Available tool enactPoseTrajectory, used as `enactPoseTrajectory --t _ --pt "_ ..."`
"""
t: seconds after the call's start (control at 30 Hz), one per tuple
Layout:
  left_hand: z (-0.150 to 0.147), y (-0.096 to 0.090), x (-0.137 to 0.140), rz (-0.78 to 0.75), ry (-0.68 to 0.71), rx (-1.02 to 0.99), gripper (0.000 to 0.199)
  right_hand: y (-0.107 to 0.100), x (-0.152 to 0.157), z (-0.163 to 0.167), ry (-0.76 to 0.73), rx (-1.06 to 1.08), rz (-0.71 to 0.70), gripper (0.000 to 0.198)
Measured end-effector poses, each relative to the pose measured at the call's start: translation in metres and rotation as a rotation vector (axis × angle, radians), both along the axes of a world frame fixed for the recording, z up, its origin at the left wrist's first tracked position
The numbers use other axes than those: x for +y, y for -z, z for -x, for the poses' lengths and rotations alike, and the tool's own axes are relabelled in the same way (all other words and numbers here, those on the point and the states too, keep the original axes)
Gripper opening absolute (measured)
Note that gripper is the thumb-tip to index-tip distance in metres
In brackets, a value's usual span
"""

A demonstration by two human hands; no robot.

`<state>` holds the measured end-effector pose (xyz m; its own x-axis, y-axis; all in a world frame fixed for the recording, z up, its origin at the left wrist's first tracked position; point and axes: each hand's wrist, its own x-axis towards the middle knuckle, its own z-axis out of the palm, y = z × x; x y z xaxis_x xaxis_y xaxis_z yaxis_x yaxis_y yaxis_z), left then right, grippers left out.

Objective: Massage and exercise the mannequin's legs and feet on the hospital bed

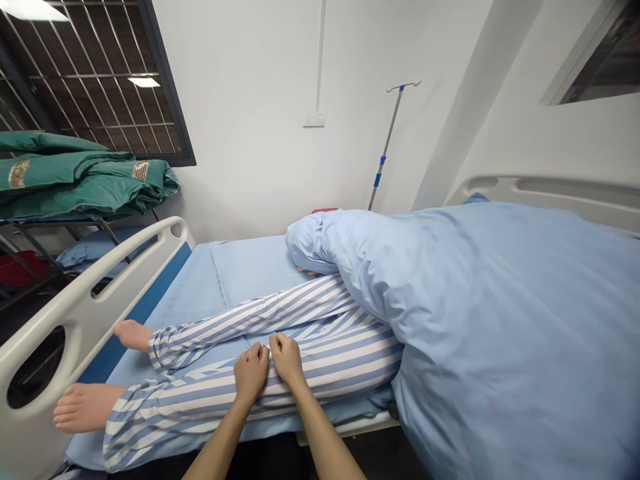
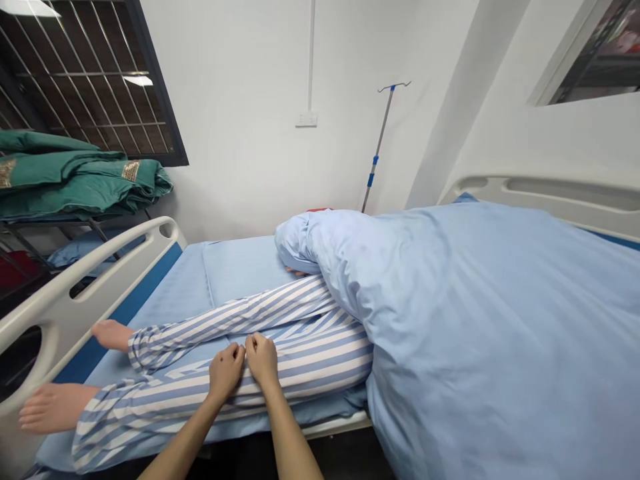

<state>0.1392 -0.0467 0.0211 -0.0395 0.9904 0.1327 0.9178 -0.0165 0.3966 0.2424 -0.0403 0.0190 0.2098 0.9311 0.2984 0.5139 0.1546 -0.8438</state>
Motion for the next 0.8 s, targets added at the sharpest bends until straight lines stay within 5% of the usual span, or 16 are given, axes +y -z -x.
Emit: enactPoseTrajectory --t 0.33,0.47,0.63,0.8 --pt "-0.028 -0.030 0.028 -0.041 0.092 -0.405 0.033 0.003 0.009 -0.009 -0.012 0.346 -0.036 0.038" --pt "-0.044 -0.022 0.020 -0.066 0.039 -0.573 0.034 0.002 0.009 -0.010 -0.017 0.425 -0.031 0.036" --pt "-0.047 0.010 0.007 -0.074 0.024 -0.276 0.025 0.003 0.006 -0.010 0.049 0.347 -0.022 0.034" --pt "-0.045 0.013 0.006 -0.039 0.020 -0.156 0.025 0.003 0.004 -0.008 0.081 0.276 -0.023 0.034"
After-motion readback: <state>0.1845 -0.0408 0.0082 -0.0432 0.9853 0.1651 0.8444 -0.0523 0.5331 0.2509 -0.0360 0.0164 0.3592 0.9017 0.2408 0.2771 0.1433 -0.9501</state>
